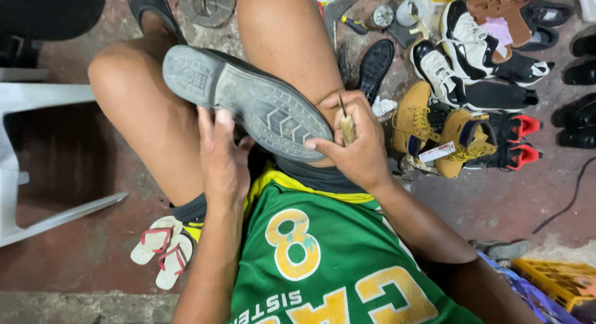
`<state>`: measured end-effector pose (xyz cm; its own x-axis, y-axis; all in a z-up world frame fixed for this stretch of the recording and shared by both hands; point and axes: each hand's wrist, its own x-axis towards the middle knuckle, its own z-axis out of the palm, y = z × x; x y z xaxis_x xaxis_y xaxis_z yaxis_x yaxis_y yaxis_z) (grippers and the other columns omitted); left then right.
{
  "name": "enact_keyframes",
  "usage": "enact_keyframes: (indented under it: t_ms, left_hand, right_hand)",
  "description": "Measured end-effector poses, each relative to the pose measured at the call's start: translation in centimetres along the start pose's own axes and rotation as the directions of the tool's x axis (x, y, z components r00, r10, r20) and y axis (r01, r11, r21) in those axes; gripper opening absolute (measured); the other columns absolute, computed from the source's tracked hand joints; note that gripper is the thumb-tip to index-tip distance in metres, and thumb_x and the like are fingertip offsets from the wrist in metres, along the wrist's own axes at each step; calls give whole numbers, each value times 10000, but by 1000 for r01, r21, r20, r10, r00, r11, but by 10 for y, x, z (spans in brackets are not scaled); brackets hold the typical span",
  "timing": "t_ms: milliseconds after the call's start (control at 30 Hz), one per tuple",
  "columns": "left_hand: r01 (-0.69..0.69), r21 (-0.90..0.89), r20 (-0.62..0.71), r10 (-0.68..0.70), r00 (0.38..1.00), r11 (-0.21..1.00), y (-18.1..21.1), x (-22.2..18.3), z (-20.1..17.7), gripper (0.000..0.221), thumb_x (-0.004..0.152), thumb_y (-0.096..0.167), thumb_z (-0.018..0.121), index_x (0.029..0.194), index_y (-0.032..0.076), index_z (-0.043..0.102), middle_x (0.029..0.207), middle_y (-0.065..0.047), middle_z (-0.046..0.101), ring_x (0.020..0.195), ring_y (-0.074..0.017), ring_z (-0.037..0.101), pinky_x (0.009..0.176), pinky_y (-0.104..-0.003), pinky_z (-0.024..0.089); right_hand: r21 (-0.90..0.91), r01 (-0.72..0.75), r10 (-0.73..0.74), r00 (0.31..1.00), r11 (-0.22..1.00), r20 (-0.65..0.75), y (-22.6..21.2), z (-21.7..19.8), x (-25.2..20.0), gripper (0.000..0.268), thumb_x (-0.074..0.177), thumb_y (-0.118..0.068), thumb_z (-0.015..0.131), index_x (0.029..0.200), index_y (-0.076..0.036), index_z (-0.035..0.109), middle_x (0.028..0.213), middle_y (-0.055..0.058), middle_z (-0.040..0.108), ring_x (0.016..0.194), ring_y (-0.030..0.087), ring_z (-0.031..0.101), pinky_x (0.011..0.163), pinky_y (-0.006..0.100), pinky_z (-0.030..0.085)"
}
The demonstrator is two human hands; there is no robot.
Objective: The person stitches the sole of a shoe by hand using a needle and thread, repeatedly pulling the thread through the rubber sole material.
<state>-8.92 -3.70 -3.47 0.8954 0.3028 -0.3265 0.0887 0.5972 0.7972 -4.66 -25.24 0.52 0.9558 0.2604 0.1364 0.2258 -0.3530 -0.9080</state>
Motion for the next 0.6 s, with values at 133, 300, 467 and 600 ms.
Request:
enact_keyframes:
  t_ms: [133,300,467,600]
  left_hand:
    - [185,-259,75,-171,982,948,-13,-25,-6,671,1006,411,572,1559,121,328,1515,-38,492,1274,-246,572,1043,-453,546]
    - [183,-344,21,-187,982,921,-21,-29,-13,629,1038,417,600,1507,41,414,1500,-91,512,1267,-279,576,1070,-466,500]
    - [309,-565,23,-360,933,765,-27,-39,-9,678,980,429,646,1432,-37,447,1454,-188,558,1313,-316,621,1067,-464,517]
    - [398,-333,115,-382,917,855,-34,-35,-6,556,939,382,705,1317,4,553,1274,-152,665,1141,-274,687,943,-464,596]
  right_hand:
    - [87,-48,42,997,995,62,8,-1,2,527,767,-30,932,1156,-41,576,947,-39,500,714,35,374,662,202,368]
    - [197,-113,89,988,974,123,11,-2,5,537,809,-22,921,1207,-64,562,905,-73,434,744,13,368,661,185,333]
    - [123,-69,55,992,990,109,12,1,4,540,777,-20,938,1170,-48,569,973,-36,500,716,20,380,642,190,355]
    - [113,15,-25,995,993,92,9,7,1,529,765,-27,931,1121,-36,540,1153,5,575,712,23,418,640,194,397]
